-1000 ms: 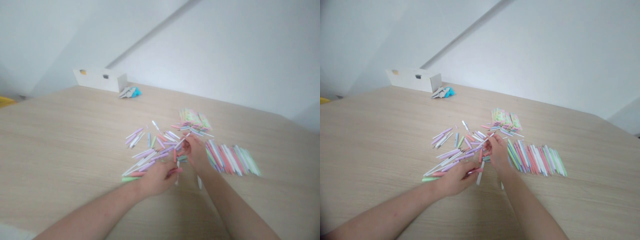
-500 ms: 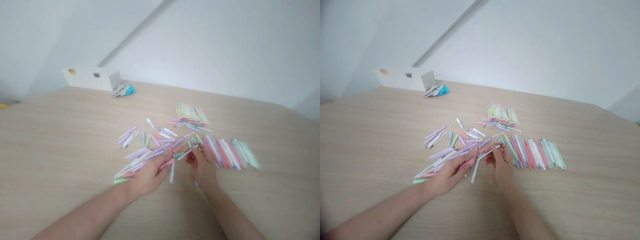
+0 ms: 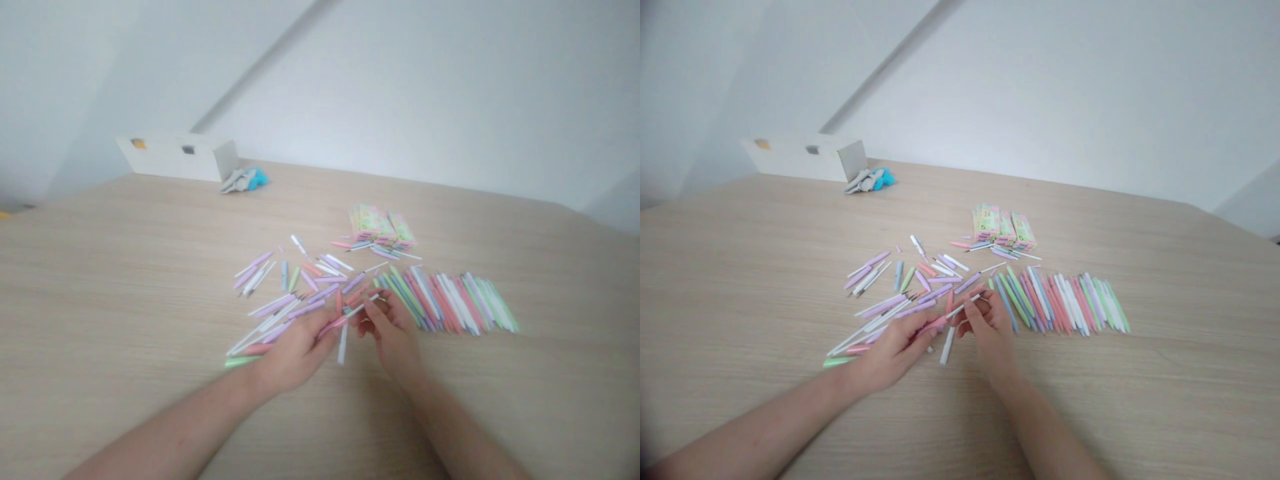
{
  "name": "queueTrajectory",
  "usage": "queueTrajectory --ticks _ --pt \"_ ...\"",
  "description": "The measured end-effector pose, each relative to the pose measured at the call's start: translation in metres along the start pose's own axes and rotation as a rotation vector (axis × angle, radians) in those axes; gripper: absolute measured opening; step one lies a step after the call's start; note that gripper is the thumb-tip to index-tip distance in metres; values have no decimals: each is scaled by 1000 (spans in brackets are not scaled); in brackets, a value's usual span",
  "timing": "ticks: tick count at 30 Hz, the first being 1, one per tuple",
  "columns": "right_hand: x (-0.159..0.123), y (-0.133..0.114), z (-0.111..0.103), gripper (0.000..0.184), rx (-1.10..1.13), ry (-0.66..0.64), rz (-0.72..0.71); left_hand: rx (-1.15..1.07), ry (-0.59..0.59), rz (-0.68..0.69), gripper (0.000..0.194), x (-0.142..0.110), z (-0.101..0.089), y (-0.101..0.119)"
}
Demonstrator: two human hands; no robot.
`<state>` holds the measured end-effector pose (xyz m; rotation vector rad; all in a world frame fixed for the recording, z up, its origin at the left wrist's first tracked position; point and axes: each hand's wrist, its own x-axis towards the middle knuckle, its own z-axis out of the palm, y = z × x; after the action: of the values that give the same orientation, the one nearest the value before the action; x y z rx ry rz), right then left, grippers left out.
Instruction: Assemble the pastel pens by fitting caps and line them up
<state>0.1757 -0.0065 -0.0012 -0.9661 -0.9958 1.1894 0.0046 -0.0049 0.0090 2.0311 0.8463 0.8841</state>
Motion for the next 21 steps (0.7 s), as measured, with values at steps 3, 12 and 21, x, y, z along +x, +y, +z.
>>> queueTrajectory --ticks 3,12,21 --pt "0 1 0 11 4 -43 -7 6 -2 1 27 1 -1 1" --pt "0 8 -4 13 -59 -138 91 -13 -22 1 27 1 -1 2" --pt "-3 6 -1 15 -1 -211 126 -49 -12 33 31 2 -2 1"
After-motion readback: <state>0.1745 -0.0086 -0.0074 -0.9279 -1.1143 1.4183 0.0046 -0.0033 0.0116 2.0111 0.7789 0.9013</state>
